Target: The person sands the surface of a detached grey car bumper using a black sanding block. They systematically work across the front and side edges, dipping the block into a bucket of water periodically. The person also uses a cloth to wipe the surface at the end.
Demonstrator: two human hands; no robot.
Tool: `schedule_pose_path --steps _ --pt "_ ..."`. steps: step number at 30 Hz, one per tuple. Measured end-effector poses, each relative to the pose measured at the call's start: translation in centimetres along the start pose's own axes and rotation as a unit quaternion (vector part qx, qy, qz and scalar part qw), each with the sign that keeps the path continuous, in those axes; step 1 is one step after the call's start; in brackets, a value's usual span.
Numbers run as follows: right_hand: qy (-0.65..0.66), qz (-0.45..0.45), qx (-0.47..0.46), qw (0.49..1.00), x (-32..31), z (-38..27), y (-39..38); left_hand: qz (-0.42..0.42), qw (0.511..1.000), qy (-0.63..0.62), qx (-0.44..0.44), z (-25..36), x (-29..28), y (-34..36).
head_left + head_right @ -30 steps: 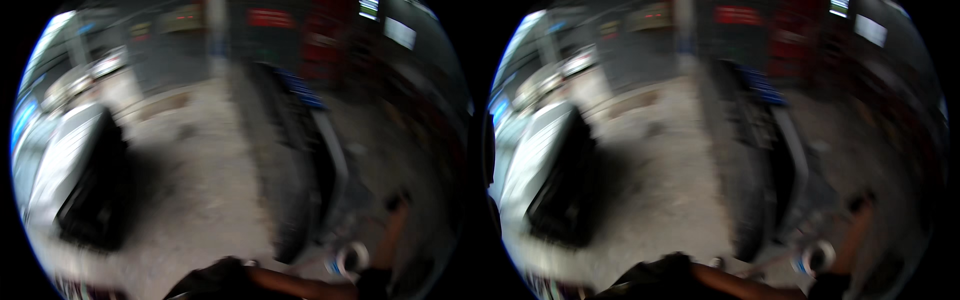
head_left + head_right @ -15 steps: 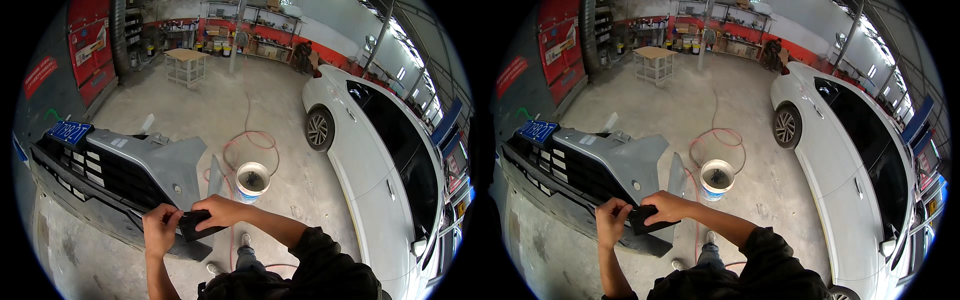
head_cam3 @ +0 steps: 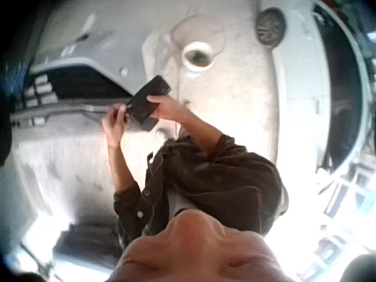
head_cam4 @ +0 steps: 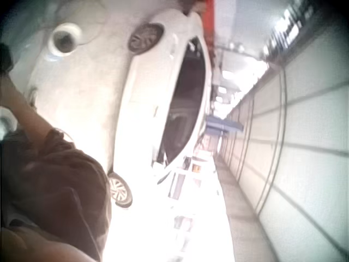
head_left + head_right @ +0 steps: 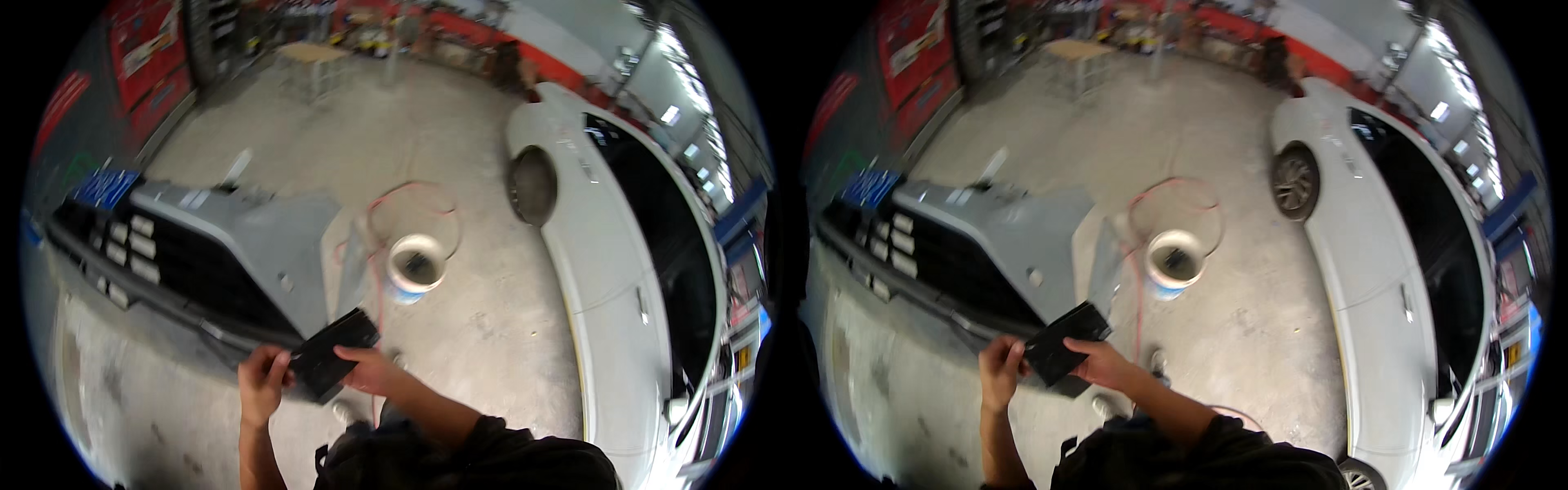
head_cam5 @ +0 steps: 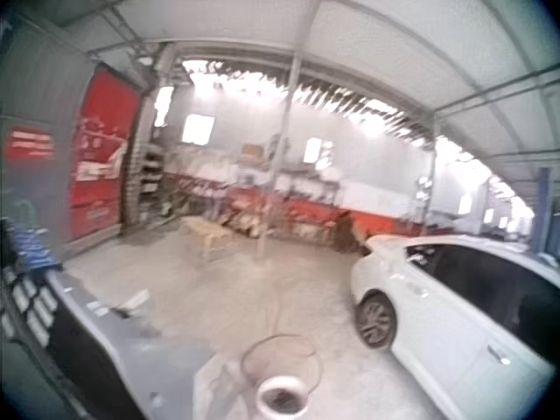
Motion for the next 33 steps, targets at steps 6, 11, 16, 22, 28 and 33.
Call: schedule_pose_path --steps 6,11,16,22,28,33 --pt "-0.046 0.061 -0.098 0.992 -1.5 0.3 0.0 0.1 0.96 0.247 0.082 1.9 -0.8 1.1" --pt "-0.474 0.058 -0.246 0.844 2.1 -0.3 2.6 0.29 0.814 0.447 0.231 3.6 -8.2 1.3" --pt "-0.701 -0.089 -0.335 0.623 3.6 3.6 3.8 0.261 0.777 0.524 0.234 3.0 -9.0 4.9" --pt "-0.771 -0.066 -0.311 0.551 3.0 8.0 4.9 0.236 0.791 0.502 0.259 1.5 -8.5 6.6" --pt "-0.776 -0.108 -0.335 0.524 6.5 8.0 7.7 0.258 0.779 0.5 0.278 1.6 -8.6 6.8" --pt "-0.778 -0.055 -0.33 0.531 3.8 8.0 6.0 0.258 0.782 0.494 0.279 1.1 -8.5 7.2"
Point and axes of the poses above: each hand's wrist, its own y-axis towards the middle knuckle, its own x-axis out of the palm, z = x × y, the point moved 5 cm from there along y, towards the middle knuckle, and after that the axes turned 1 degree about -z, right-handed, at the moved point
